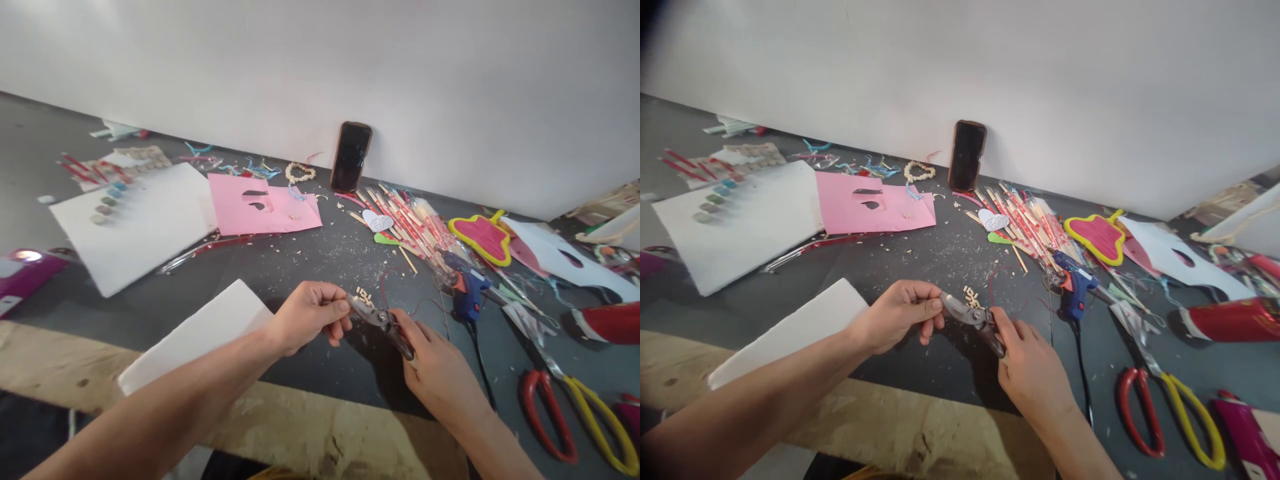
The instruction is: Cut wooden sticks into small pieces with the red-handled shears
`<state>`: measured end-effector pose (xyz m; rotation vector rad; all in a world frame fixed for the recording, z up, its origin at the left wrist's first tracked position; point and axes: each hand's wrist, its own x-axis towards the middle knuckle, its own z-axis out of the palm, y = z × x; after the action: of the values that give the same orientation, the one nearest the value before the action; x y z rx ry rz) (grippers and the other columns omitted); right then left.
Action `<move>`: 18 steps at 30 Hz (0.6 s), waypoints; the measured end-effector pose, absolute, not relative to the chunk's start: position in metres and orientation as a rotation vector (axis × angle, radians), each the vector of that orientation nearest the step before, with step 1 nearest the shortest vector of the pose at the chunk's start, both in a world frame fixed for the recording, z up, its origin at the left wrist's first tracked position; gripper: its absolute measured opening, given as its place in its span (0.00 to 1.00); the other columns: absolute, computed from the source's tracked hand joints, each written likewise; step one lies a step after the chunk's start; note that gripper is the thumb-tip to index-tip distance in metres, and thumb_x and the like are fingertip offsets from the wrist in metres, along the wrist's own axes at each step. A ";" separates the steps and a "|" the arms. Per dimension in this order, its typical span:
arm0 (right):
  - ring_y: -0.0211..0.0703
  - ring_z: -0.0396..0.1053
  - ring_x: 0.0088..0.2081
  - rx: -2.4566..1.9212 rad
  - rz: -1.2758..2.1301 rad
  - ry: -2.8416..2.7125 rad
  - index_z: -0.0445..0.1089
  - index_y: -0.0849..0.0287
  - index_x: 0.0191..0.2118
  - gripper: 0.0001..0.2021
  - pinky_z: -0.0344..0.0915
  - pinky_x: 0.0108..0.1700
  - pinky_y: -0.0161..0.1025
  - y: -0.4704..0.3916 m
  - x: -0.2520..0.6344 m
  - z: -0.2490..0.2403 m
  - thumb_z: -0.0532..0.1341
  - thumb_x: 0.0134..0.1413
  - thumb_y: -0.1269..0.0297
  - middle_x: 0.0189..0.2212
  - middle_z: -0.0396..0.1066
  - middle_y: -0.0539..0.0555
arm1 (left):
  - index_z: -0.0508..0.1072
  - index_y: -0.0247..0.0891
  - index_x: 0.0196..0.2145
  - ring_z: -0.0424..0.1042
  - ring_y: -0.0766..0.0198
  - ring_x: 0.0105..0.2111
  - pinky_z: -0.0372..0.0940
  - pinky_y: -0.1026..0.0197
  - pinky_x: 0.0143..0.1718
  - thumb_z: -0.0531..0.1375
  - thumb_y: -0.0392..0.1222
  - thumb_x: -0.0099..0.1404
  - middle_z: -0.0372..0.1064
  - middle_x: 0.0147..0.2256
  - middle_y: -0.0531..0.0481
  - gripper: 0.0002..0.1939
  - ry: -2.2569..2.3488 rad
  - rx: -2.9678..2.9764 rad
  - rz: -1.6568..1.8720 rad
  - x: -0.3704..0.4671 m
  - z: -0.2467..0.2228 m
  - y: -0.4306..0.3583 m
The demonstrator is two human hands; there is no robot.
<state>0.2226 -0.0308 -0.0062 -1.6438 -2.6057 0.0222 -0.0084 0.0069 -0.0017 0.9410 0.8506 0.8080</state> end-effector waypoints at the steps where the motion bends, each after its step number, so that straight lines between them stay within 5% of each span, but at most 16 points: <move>1: 0.46 0.68 0.36 -1.654 -0.001 -2.596 0.52 0.59 0.57 0.30 0.66 0.38 0.41 -0.030 0.222 -0.006 0.51 0.43 0.76 0.37 0.68 0.57 | 0.69 0.30 0.25 0.63 0.74 0.15 0.61 0.70 0.17 0.58 0.41 0.58 0.67 0.21 0.51 0.10 0.849 0.941 0.821 -0.008 -0.002 0.008; 18: 0.47 0.63 0.42 -1.631 -0.046 -2.592 0.43 0.59 0.61 0.37 0.64 0.44 0.44 -0.026 0.223 -0.003 0.52 0.42 0.78 0.42 0.65 0.57 | 0.70 0.32 0.26 0.65 0.73 0.17 0.60 0.68 0.22 0.56 0.41 0.60 0.66 0.21 0.53 0.09 0.912 1.176 0.847 -0.008 0.000 0.006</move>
<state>0.2230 -0.0262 -0.0031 -1.6313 -2.5919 -0.0462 -0.0083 0.0059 0.0003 1.1760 0.9122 0.8465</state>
